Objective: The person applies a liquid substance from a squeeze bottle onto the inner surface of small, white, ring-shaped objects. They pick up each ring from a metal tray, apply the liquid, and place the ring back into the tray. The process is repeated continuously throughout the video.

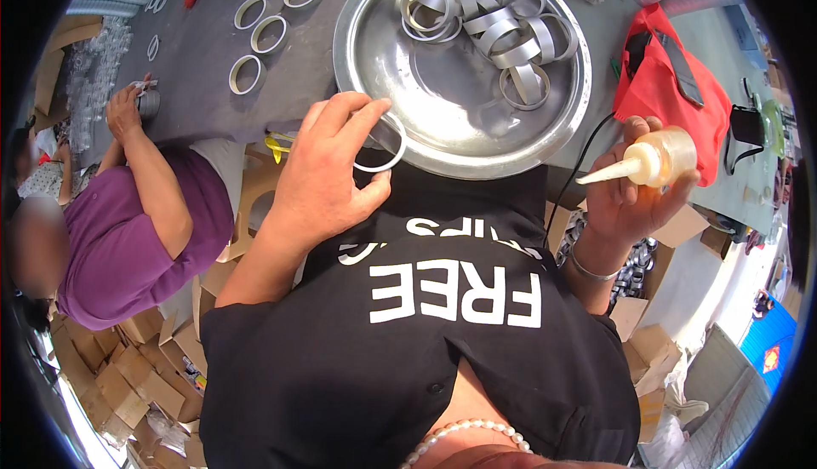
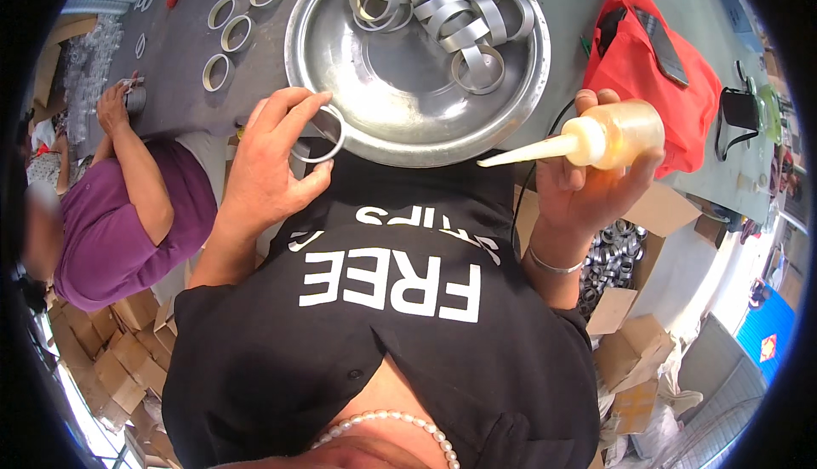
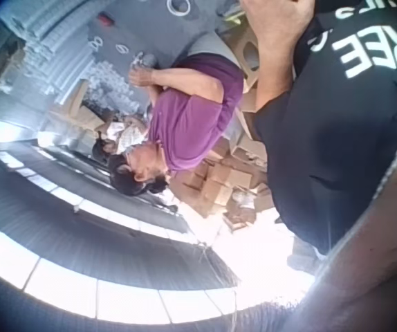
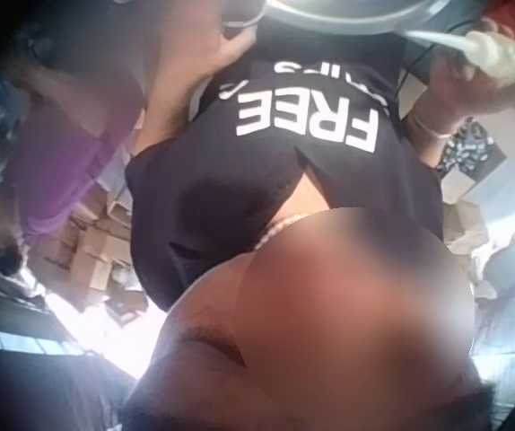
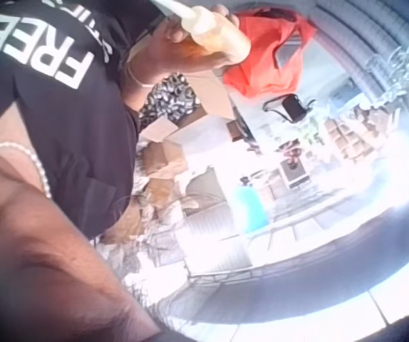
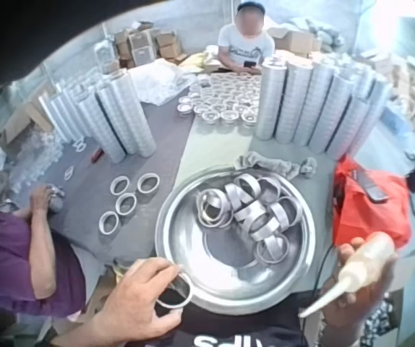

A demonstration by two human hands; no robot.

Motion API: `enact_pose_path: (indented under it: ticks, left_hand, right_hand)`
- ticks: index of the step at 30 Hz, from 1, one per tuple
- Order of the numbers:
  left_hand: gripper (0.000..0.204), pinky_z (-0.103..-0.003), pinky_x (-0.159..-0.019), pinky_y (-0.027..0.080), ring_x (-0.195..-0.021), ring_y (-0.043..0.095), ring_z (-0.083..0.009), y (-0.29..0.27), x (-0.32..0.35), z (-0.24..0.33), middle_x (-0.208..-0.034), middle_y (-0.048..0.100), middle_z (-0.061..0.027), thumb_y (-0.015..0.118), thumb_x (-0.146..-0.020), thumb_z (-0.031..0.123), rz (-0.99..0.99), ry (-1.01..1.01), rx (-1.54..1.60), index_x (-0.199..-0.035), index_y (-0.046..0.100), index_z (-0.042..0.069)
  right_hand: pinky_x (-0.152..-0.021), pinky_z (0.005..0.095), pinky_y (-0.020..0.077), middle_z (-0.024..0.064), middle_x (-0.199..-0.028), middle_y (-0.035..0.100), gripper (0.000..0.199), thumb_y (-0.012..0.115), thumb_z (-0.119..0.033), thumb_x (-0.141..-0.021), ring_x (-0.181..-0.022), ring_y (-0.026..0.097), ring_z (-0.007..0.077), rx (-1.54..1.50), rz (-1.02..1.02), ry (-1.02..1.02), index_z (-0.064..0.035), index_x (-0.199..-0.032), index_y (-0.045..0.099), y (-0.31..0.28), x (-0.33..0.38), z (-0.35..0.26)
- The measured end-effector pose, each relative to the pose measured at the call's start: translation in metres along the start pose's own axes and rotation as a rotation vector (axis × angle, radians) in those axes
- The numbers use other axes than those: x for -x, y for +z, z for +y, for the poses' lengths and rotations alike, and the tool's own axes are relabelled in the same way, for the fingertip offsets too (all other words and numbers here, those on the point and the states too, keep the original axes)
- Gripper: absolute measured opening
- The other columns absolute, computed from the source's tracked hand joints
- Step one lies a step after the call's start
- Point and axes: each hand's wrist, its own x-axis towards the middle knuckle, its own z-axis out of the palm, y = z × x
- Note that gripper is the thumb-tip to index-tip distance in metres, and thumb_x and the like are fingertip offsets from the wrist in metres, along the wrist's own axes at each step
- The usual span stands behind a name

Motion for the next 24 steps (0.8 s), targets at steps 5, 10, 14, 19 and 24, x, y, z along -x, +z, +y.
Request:
enact_pose_path:
  ticks: [5, 10, 14, 19, 24]
  left_hand:
    - [0.052, -0.036, -0.091, 0.051, -0.105, 0.061, -0.0249, 0.002, 0.0, 0.012, -0.119, 0.058, -0.011, 0.072, -0.082, 0.019, -0.18, -0.44, 1.269, -0.126, 0.052, 0.0]
    - [0.062, -0.035, -0.074, 0.062, -0.092, 0.069, -0.027, 0.028, 0.0, 0.021, -0.11, 0.063, -0.0158, 0.048, -0.098, 0.05, -0.388, -0.762, 1.833, -0.131, 0.045, -0.002]
    - [0.071, -0.035, -0.069, 0.063, -0.087, 0.07, -0.0277, 0.033, 0.0, 0.025, -0.108, 0.065, -0.0182, 0.042, -0.098, 0.059, -0.5, -0.818, 1.938, -0.132, 0.044, -0.004]
    - [0.075, -0.035, -0.068, 0.062, -0.085, 0.07, -0.0262, 0.032, -0.001, 0.028, -0.109, 0.065, -0.0178, 0.044, -0.096, 0.062, -0.595, -0.861, 1.784, -0.131, 0.046, -0.005]
    - [0.062, -0.033, -0.075, 0.06, -0.093, 0.067, -0.0215, 0.014, -0.006, 0.037, -0.112, 0.063, -0.0145, 0.057, -0.095, 0.048, -0.525, -0.778, 1.713, -0.129, 0.049, -0.003]
  right_hand:
    - [-0.066, 0.0302, 0.0578, 0.0246, -0.114, 0.056, 0.086, 0.071, -0.058, -0.08, -0.084, 0.065, 0.0274, 0.649, 0.003, -0.561, 0.0052, -0.13, 0.042, 0.019, 0.019, 0.013]
    - [-0.06, 0.0329, 0.0561, 0.0279, -0.11, 0.058, 0.088, 0.091, -0.038, -0.066, -0.078, 0.066, 0.0262, 1.013, -0.702, -0.594, 0.0005, -0.127, 0.041, 0.048, 0.026, 0.007]
    - [-0.049, 0.0323, 0.0499, 0.0277, -0.115, 0.058, 0.077, 0.084, -0.039, -0.075, -0.061, 0.06, 0.0229, 1.142, -0.861, -0.574, -0.0014, -0.127, 0.043, 0.059, 0.024, 0.015]
    - [-0.053, 0.0344, 0.0537, 0.028, -0.116, 0.058, 0.078, 0.086, -0.037, -0.072, -0.066, 0.063, 0.0257, 1.205, -0.895, -0.524, -0.0021, -0.128, 0.043, 0.061, 0.023, 0.017]
    - [-0.057, 0.0348, 0.054, 0.0289, -0.119, 0.057, 0.081, 0.088, -0.035, -0.071, -0.071, 0.066, 0.0274, 1.265, -0.917, -0.447, -0.0026, -0.13, 0.042, 0.067, 0.023, 0.011]
